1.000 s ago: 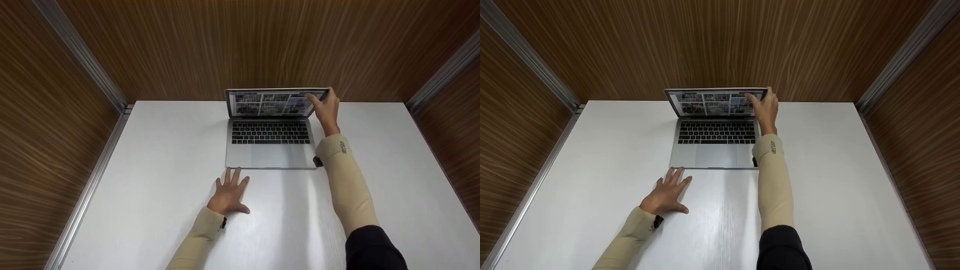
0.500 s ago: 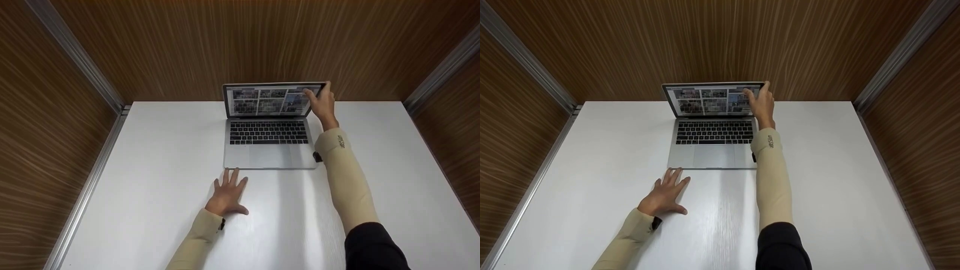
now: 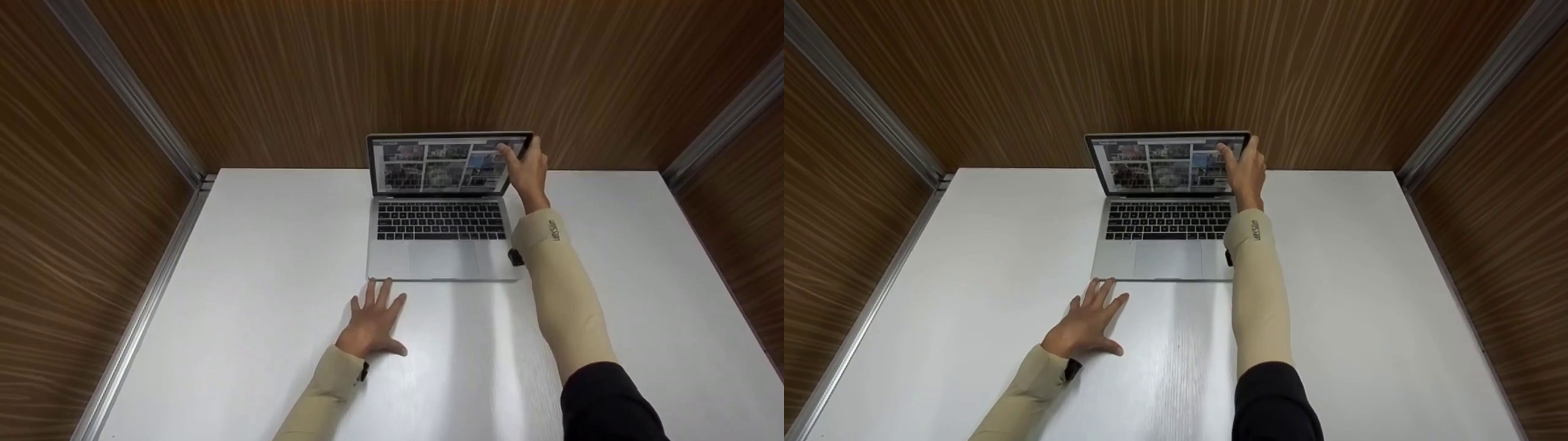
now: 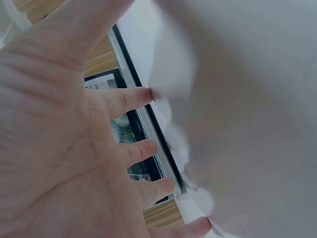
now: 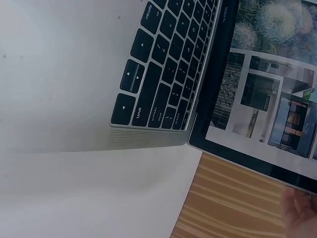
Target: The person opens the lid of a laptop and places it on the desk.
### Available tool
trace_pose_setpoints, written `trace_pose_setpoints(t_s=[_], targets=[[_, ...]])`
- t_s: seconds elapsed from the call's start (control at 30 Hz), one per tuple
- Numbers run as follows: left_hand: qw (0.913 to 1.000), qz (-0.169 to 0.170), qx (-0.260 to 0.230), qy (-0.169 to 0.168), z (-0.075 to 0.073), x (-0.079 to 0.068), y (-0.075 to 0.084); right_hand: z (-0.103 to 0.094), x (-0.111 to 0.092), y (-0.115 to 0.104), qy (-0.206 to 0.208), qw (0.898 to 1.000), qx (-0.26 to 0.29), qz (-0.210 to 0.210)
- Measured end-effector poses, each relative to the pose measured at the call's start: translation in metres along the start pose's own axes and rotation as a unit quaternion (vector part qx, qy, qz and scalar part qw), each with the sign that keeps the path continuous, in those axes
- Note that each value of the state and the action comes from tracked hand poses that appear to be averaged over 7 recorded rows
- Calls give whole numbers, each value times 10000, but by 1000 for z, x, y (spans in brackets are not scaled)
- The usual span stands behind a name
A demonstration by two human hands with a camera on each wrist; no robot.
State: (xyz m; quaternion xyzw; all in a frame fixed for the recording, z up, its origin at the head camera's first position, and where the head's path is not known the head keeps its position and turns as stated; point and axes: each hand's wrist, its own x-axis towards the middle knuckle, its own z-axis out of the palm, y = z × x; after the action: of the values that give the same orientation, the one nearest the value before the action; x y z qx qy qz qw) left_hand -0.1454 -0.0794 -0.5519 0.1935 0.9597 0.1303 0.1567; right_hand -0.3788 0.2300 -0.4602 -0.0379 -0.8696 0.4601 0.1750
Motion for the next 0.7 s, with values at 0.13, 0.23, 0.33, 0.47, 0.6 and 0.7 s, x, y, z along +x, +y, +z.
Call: trace_pose_setpoints(t_s=[0.13, 0.23, 0.33, 0.47, 0.6, 0.7], targets=[[9999, 49, 3, 117, 5, 0, -2, 4, -2, 3, -220, 9995, -193, 132], [9999, 32, 38, 161, 10, 1, -3, 7, -5, 6, -291, 9989, -228, 275], [9997, 41, 122, 204, 16, 3, -3, 11, -7, 9, 21, 9990, -169, 406], [9995, 49, 205, 234, 26, 6, -4, 22, -11, 12, 961, 9943, -13, 469], [9993, 13, 223, 301, 33, 7, -7, 34, -13, 12, 1869, 9824, 60, 29], [9987, 6, 294, 411, 35, 8, -9, 39, -13, 10, 2219, 9724, -96, -719]])
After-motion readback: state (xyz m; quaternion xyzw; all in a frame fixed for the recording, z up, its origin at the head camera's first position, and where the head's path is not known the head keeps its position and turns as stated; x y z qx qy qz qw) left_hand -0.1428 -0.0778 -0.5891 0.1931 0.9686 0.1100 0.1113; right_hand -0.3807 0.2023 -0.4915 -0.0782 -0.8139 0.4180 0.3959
